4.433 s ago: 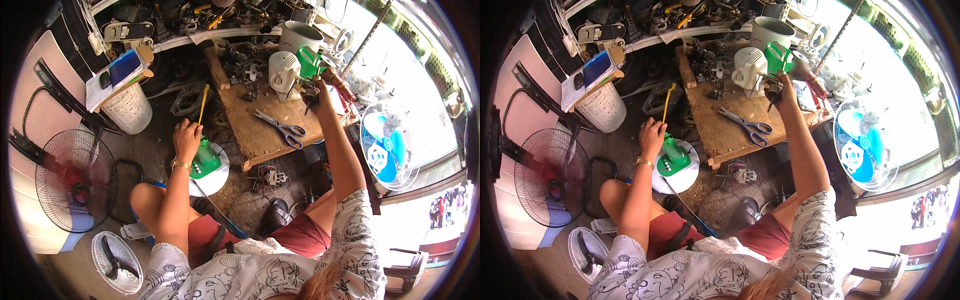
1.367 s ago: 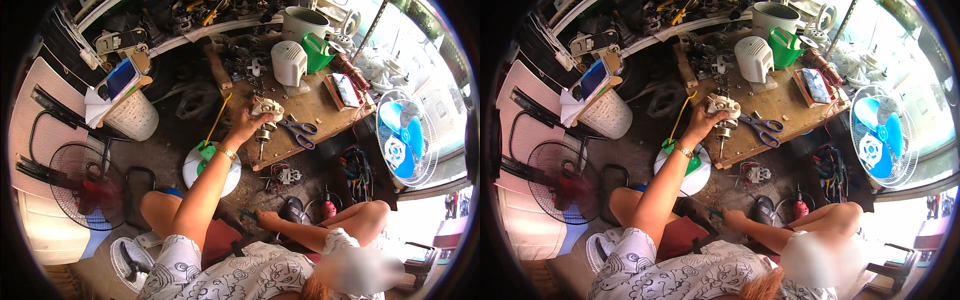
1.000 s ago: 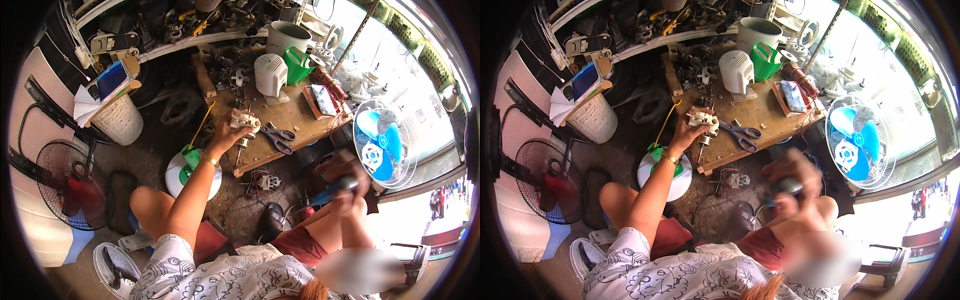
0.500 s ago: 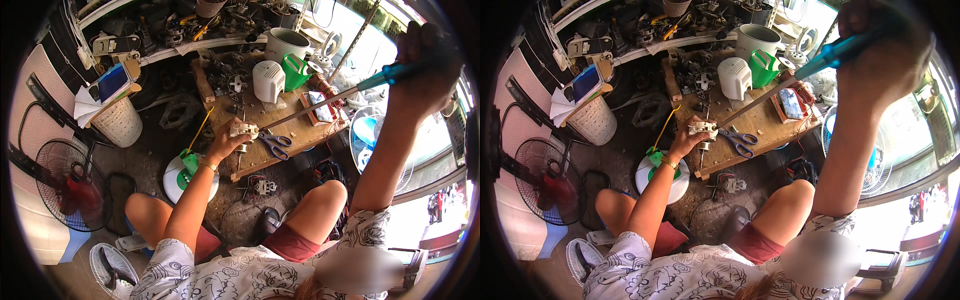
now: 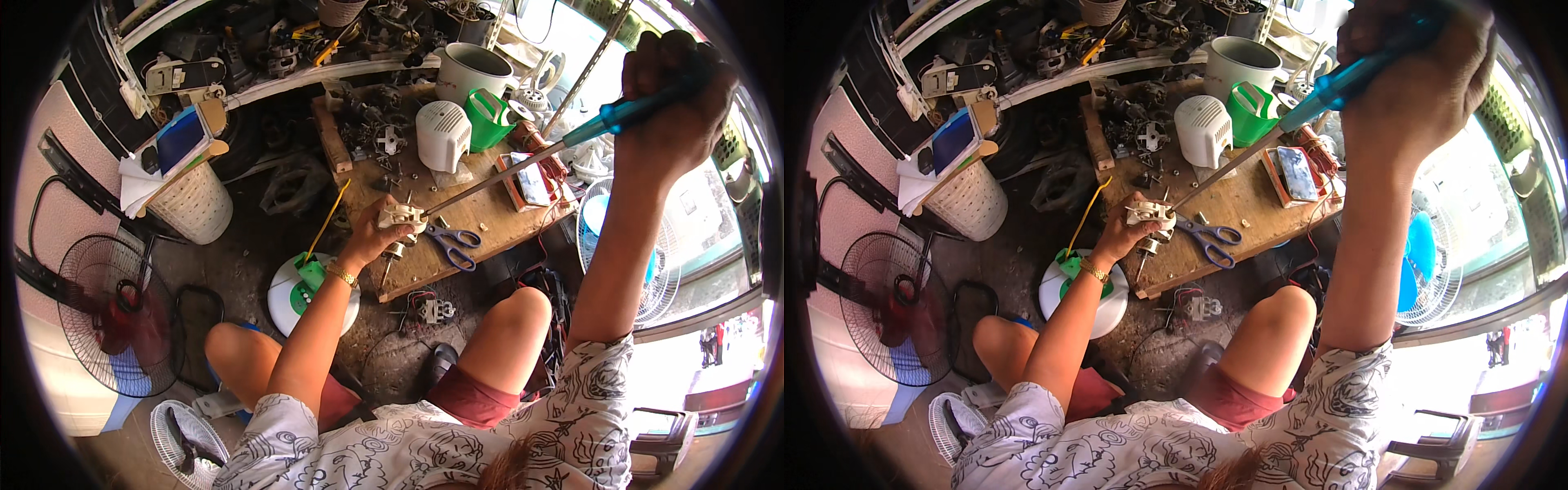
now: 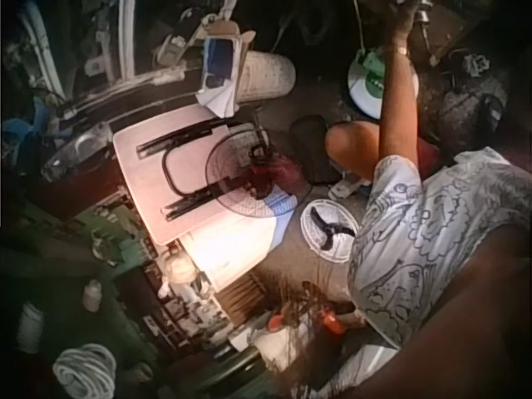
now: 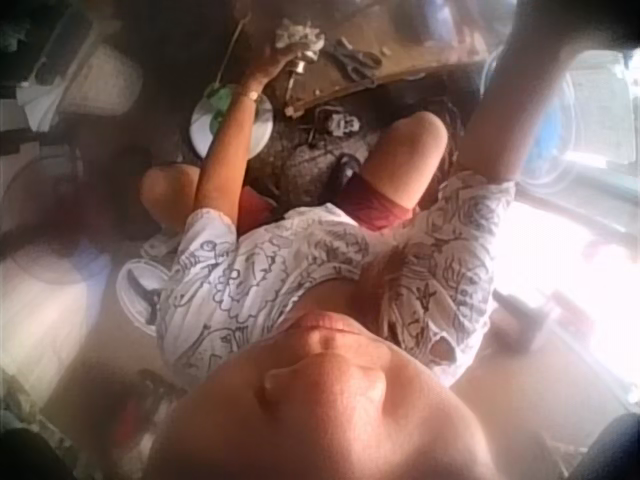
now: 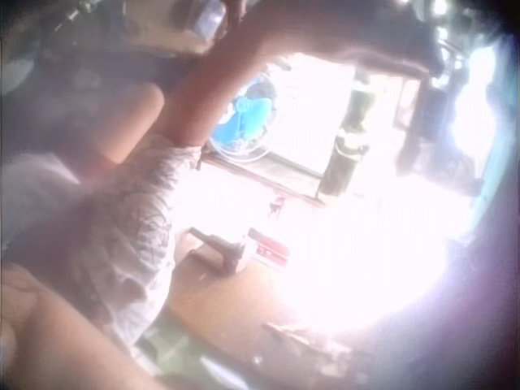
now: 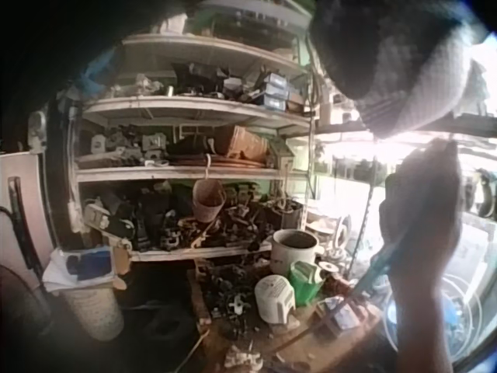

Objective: The person sits on the floor in a cluttered workshop and repairs a small electrical component, likely a fan motor. They use a screwdriver to tighten screws on the motor housing and manipulate wires with their hands. The person also handles a blue plastic container and a green fan base during the process.

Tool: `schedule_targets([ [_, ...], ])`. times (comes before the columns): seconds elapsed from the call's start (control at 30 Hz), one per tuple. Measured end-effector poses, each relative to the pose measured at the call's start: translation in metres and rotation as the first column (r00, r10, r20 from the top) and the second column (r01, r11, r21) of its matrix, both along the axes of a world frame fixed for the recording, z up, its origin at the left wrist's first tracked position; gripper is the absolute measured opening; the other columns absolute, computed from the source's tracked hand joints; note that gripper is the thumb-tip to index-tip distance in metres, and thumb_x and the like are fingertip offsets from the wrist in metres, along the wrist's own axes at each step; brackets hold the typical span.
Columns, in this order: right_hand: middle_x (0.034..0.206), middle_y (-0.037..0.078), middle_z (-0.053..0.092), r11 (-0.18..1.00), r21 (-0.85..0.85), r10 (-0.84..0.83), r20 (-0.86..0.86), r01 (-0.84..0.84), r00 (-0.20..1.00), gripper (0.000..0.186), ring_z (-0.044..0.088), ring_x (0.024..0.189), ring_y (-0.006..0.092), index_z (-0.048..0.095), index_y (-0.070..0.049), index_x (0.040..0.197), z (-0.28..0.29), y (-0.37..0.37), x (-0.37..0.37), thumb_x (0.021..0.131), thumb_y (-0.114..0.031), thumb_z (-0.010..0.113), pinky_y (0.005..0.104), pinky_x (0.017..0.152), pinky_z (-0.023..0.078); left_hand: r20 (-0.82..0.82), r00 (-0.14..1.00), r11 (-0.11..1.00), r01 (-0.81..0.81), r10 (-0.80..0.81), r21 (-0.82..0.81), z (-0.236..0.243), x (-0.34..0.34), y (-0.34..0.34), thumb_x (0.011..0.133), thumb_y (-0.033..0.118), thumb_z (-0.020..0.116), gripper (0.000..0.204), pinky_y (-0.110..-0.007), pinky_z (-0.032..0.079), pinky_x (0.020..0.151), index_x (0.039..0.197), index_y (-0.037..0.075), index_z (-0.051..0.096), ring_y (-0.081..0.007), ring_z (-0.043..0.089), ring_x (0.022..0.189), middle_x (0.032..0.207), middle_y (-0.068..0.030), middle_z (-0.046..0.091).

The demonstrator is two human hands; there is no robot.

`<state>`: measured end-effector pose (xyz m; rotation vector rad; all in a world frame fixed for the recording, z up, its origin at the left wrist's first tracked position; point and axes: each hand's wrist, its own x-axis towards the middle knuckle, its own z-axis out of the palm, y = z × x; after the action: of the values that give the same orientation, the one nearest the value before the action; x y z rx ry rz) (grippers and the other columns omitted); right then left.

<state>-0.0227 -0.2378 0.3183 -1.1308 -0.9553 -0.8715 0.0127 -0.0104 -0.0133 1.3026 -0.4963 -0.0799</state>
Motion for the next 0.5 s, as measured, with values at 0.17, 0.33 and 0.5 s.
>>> schedule_targets([
  [0.17,0.074,0.01,0.052,0.997,0.062,-0.051,0.007,0.05,0.999,0.033,0.042,0.054,0.0166,0.049,-0.001,0.089,-0.012,0.016,0.018,0.1,-0.03,0.037,0.0274,0.044,0.033,-0.003,0.999,0.998,-0.044,0.044,-0.04,-0.015,0.01,-0.002,0.077,0.016,0.077,0.032,-0.026,0.05,0.078,0.102,0.004,0.059,-0.0112,0.062,0.088,0.1,-0.0052,0.067],
  [0.33,0.077,0.007,0.056,0.973,-0.156,0.177,0.032,-0.17,0.984,0.033,0.05,0.057,0.016,0.051,-0.004,0.099,-0.01,0.012,0.061,0.088,-0.035,0.057,0.0262,0.045,0.04,0.043,0.995,0.996,-0.092,0.091,0.0,-0.001,0.008,-0.012,0.077,0.015,0.078,0.038,-0.025,0.052,0.076,0.105,0.005,0.055,-0.0098,0.061,0.087,0.099,-0.0032,0.065],
  [0.5,0.079,0.008,0.056,0.857,-0.154,0.479,-0.108,-0.491,0.871,0.037,0.05,0.06,0.0175,0.053,-0.004,0.105,-0.001,-0.015,0.084,0.091,-0.038,0.053,0.0261,0.049,0.04,0.006,0.999,0.998,-0.054,0.054,-0.038,-0.013,0.013,-0.018,0.077,0.021,0.077,0.036,-0.026,0.051,0.075,0.1,0.007,0.054,-0.0094,0.061,0.088,0.098,-0.0042,0.065],
])
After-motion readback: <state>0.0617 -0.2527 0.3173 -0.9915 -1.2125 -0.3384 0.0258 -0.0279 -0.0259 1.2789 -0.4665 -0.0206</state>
